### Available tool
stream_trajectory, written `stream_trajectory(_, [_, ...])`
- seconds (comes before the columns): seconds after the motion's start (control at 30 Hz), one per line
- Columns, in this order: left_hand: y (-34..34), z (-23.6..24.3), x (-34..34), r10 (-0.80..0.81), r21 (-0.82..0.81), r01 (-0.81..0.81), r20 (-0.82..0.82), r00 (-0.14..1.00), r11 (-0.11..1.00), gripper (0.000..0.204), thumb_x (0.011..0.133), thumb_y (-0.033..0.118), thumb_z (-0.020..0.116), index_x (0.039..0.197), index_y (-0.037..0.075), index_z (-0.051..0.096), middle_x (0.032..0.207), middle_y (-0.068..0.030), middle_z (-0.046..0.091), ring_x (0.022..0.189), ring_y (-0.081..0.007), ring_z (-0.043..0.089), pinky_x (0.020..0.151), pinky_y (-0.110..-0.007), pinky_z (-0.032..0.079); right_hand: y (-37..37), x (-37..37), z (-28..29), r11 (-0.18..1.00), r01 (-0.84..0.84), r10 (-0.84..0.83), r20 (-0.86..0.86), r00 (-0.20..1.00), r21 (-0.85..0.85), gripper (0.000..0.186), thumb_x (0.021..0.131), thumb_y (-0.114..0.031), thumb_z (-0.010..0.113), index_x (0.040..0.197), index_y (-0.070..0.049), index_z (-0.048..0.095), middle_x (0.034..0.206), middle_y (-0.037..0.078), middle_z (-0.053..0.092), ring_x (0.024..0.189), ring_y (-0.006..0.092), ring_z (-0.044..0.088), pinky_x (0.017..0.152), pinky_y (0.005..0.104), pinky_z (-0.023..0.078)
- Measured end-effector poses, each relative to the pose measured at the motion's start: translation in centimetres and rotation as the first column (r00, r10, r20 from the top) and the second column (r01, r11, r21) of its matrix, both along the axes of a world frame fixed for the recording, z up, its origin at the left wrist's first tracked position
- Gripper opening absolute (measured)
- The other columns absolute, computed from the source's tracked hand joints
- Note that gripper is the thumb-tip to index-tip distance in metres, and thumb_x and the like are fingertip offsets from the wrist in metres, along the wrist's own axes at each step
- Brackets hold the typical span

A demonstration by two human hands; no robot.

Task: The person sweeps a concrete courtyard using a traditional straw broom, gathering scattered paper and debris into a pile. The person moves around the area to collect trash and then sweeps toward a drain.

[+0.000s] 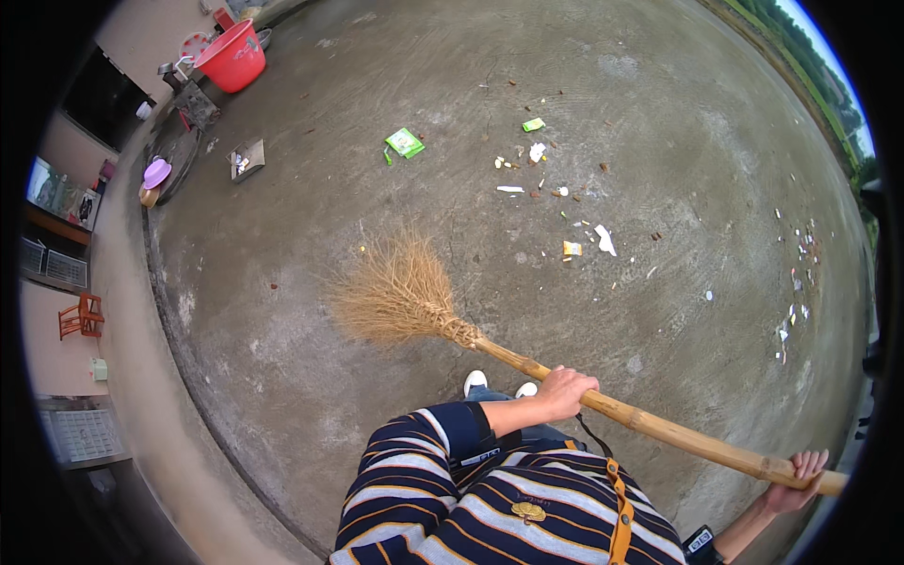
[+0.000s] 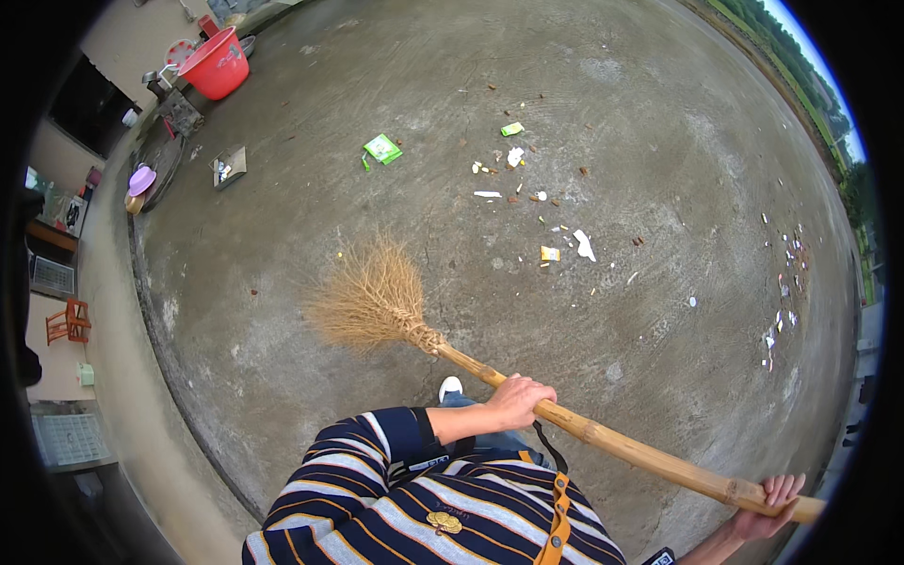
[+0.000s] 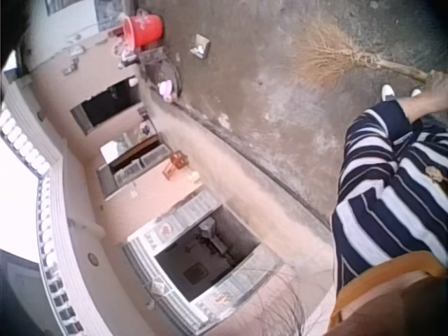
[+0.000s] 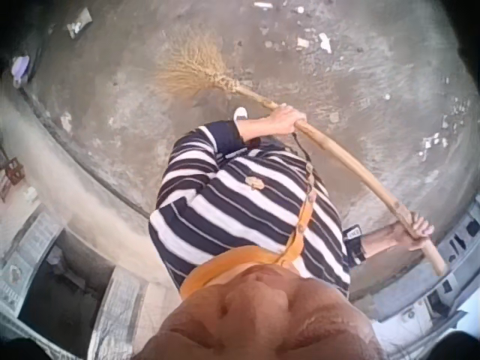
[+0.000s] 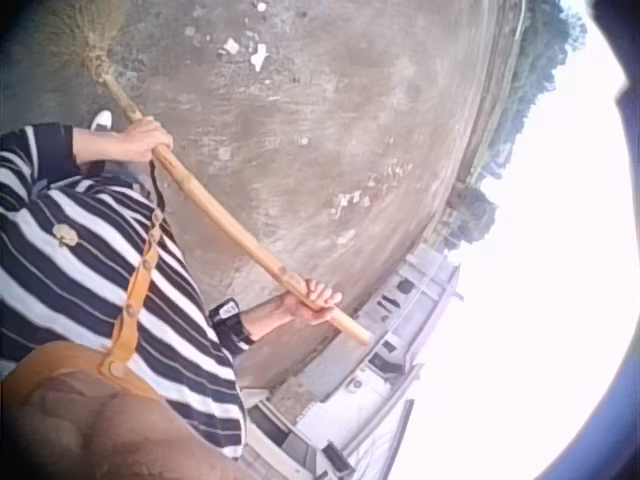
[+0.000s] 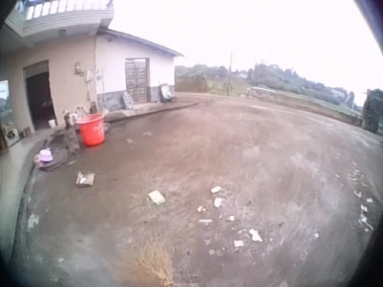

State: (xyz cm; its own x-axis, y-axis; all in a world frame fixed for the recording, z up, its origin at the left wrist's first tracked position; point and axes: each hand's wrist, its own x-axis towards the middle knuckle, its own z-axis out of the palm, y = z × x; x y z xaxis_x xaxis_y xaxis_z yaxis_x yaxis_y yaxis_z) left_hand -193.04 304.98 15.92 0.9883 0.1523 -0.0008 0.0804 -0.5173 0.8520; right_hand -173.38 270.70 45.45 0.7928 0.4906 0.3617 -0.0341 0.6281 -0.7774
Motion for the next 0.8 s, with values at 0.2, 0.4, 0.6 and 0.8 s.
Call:
stream_trajectory(0.2, [1.7, -4.1, -13.3, 0.468, 0.061, -0.467, -0.23, 0.854, 0.882, 0.022, 0.07, 0.003, 0.06, 0.09, 0.013, 0.062, 0.084, -0.0069, 0.066, 0.084, -0.031, 0.06, 0.072, -0.044, 0.042, 18.1, 2.2, -8.3, 0.951, -0.3, 0.274, -0.239, 0.932, -0.077, 0.022, 0.089, -0.012, 0.054, 0.087, -0.011, 0.033, 0.064, -0.001, 0.035, 0.056, 0.0095, 0.038, 0.065, 0.0272, 0.038])
stream_trajectory(0.4, [-0.1, -8.9, -24.9, 0.719, 0.185, -0.709, -0.357, 0.597, 0.68, 0.022, 0.071, 0.001, 0.06, 0.089, 0.013, 0.06, 0.083, -0.0071, 0.065, 0.082, -0.0321, 0.06, 0.073, -0.044, 0.044, 29.5, -7.2, -12.5, 0.76, -0.62, 0.534, -0.355, 0.767, -0.196, 0.025, 0.08, -0.017, 0.061, 0.083, -0.012, 0.037, 0.06, 0.003, 0.046, 0.057, 0.0159, 0.051, 0.071, 0.036, 0.047])
stream_trajectory(0.6, [-1.4, -10.3, -20.2, 0.592, 0.21, -0.555, -0.338, 0.731, 0.805, 0.017, 0.074, 0.007, 0.061, 0.088, 0.015, 0.058, 0.08, -0.006, 0.064, 0.082, -0.0302, 0.061, 0.073, -0.043, 0.044, 26.1, -3.8, -12.7, 0.824, -0.503, 0.405, -0.349, 0.845, -0.262, 0.024, 0.08, -0.018, 0.06, 0.081, -0.012, 0.037, 0.057, 0.001, 0.044, 0.052, 0.0143, 0.047, 0.066, 0.0336, 0.045])
stream_trajectory(0.8, [-6.2, -5.1, -2.0, 0.068, 0.052, -0.061, -0.131, 0.989, 0.997, 0.022, 0.074, 0.009, 0.061, 0.093, 0.019, 0.056, 0.08, -0.0013, 0.066, 0.079, -0.0247, 0.062, 0.074, -0.04, 0.034, 5.2, 3.9, -1.9, 0.986, -0.134, 0.131, -0.039, 0.991, -0.1, 0.019, 0.09, -0.005, 0.049, 0.105, 0.001, 0.041, 0.059, -0.002, 0.036, 0.048, 0.0064, 0.036, 0.059, 0.0229, 0.035])
